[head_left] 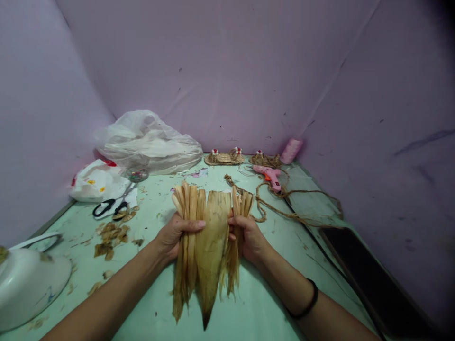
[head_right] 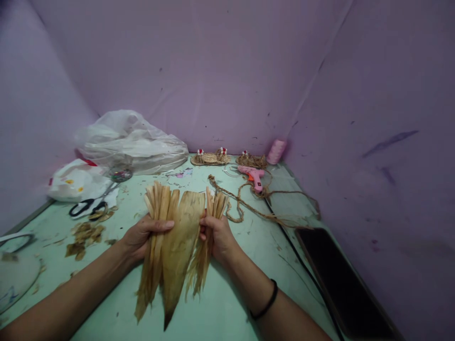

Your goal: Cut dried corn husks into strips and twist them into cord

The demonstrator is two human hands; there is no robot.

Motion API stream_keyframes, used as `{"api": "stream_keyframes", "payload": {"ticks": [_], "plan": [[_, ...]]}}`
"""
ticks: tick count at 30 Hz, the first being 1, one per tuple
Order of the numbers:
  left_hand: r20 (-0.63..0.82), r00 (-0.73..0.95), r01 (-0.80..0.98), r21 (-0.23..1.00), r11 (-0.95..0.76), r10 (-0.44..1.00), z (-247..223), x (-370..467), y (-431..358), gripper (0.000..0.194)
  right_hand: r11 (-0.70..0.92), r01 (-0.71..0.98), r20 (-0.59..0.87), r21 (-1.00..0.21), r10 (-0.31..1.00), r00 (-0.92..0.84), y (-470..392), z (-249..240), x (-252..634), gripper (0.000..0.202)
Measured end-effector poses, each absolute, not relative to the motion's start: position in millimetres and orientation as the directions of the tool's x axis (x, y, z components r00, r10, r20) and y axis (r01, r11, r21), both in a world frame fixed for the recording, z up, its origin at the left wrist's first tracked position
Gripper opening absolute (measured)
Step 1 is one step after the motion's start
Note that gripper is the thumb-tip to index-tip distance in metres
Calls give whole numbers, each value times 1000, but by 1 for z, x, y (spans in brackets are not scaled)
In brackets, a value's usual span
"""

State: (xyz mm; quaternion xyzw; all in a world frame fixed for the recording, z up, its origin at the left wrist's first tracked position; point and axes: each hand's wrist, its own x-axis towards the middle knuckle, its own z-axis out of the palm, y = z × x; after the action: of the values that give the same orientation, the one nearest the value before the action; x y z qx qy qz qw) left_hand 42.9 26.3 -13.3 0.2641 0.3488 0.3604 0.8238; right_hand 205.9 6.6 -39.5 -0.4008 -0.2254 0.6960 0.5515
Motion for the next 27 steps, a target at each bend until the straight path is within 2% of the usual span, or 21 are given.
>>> {"api": "stream_keyframes", "payload": {"ticks": [4, 8, 11, 15, 21, 27], "plan": [[-390, 477, -406, 697, 591, 788, -12, 45, 25, 47, -258, -604, -293, -754, 955, -41, 7, -43, 205, 8], [-410, 452, -401, 700, 591, 792, -11, 47, 24, 41, -215, -588, -244, -780, 969, -32, 8, -46, 204, 10], [-393, 456, -387, 721, 576, 798, -12, 48, 24, 35, -206, -545, -222, -813, 974, -38, 7, -45, 203, 10], [-385, 433, -357, 757, 547, 815, -13, 49, 23, 36, -184, -498, -181, -848, 982, -55, 4, -45, 203, 11], [-409, 335, -350, 782, 515, 849, -12, 51, 22, 38, -177, -416, -142, -892, 983, -113, 4, -47, 205, 23], [-348, 431, -354, 783, 511, 833, -13, 53, 19, 42, -203, -377, -181, -903, 979, -94, 3, -45, 203, 22]]}}
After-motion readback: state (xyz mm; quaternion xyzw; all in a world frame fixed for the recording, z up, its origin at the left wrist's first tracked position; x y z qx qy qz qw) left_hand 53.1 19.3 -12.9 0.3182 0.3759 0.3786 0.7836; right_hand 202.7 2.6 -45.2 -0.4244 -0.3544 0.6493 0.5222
